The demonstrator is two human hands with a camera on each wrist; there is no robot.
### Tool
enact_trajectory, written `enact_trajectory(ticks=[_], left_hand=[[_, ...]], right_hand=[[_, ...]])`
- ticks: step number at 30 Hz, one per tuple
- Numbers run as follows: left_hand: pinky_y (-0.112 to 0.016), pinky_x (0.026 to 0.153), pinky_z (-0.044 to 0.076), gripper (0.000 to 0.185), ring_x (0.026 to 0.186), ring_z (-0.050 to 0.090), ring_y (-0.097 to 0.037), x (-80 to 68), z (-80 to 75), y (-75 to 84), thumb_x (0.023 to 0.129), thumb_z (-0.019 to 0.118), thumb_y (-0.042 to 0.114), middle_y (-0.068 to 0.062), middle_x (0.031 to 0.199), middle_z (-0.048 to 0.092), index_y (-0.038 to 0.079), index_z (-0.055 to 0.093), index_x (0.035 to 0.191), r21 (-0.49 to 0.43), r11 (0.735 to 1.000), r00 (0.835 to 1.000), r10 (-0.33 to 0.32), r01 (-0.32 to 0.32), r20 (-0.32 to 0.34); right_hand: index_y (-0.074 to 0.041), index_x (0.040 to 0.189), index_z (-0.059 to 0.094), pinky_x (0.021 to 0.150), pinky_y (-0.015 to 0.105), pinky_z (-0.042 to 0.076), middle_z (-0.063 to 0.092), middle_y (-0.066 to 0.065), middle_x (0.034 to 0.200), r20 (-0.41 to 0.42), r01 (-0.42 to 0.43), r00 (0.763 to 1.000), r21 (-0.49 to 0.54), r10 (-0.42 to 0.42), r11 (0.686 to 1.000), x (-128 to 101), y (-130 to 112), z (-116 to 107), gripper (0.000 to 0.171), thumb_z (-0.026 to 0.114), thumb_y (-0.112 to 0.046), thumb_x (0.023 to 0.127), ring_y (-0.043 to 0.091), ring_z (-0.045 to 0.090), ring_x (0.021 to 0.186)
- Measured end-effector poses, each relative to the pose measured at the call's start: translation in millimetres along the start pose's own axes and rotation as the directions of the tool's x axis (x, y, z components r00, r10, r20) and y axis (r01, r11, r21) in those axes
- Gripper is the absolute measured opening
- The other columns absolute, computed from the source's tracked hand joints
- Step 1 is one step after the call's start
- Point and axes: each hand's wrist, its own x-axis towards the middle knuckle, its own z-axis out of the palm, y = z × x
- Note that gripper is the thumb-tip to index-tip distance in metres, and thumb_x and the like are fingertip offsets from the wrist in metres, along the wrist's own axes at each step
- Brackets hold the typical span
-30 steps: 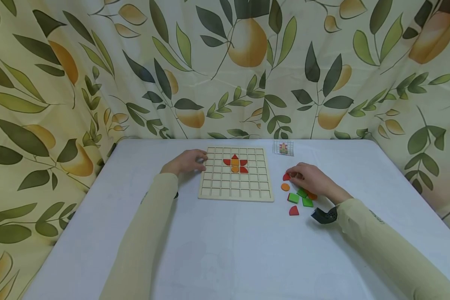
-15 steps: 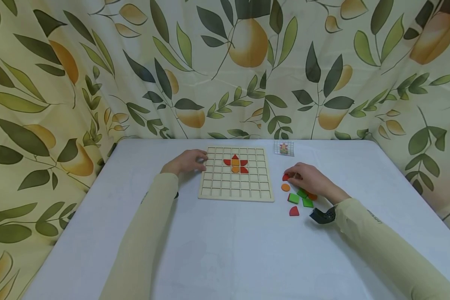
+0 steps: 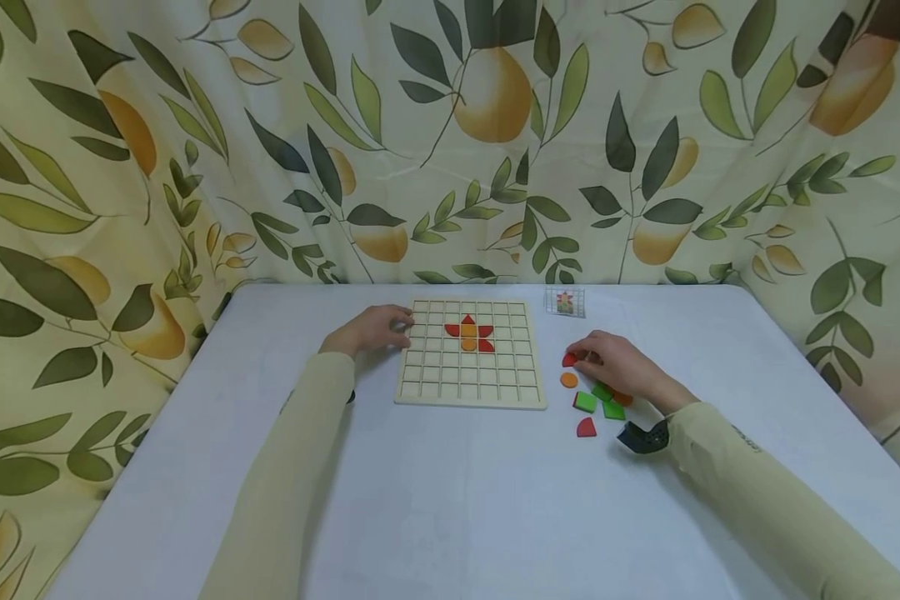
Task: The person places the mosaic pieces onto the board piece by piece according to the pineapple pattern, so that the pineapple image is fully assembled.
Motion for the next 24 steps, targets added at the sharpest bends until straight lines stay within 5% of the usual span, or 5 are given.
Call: enact_trajectory(ticks=[24], left_hand=[[-0.038, 0.115, 0.022, 0.044, 0.137, 0.028, -0.024, -0.1, 0.8, -1.1, 0.085, 0.065, 0.021, -0.004, 0.144, 0.041, 0.009, 0.056, 0.126, 0.000, 1.000, 1.000, 0.009, -0.009, -0.010]], right_hand=[[-0.008, 0.117, 0.063, 0.076, 0.031, 0.050, 0.061, 0.006, 0.101, -0.020, 0.010, 1.000, -0.023, -0.011, 1.000, 0.7, 0.4, 2.7, 0.032, 0.063, -0.017, 0.087, 0.019, 0.052, 0.089]])
